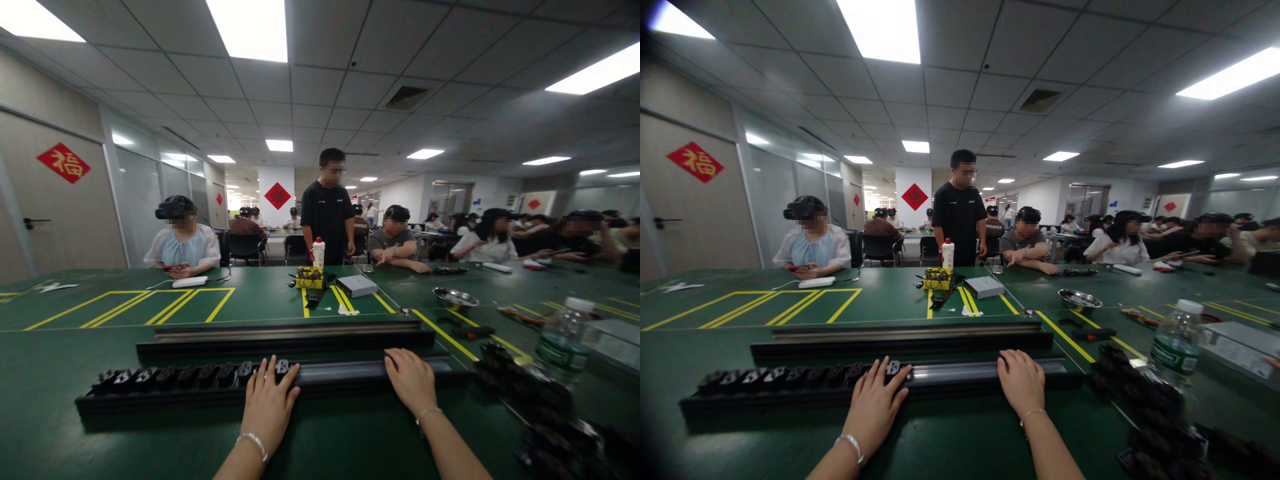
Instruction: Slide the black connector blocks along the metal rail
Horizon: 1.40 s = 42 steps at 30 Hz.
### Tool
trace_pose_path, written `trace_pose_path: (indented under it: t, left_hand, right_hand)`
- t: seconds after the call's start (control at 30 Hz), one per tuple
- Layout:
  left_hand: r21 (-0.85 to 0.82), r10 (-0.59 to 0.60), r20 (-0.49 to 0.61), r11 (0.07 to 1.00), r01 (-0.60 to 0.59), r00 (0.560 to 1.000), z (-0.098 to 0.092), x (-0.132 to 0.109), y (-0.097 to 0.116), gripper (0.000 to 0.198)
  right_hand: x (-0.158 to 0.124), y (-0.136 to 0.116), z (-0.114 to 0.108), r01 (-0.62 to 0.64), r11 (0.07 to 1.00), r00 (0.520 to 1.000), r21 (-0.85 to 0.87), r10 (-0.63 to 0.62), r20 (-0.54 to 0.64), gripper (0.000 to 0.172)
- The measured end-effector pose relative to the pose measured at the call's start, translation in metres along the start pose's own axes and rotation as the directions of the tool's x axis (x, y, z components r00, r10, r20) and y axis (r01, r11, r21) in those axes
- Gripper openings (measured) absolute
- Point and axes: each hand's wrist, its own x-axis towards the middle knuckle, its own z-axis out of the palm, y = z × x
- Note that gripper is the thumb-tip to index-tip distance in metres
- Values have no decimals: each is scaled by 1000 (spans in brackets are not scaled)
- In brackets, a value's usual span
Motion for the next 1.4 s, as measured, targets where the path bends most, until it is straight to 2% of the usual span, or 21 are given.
trace_pose_path:
  t: [0.37,0.63,1.4]
  left_hand:
    - [11,27,-21,1000,-27,999,3,-2,-1,43]
    - [6,26,3,1000,-26,1000,-3,-2,1,42]
    - [13,46,-27,999,-46,999,6,0,-2,42]
  right_hand:
    - [-1,-1,-3,-8,1000,1000,19,8,16,44]
    - [-1,-1,-1,-2,1000,1000,-2,2,8,43]
    - [1,2,2,-3,1000,1000,14,2,11,43]
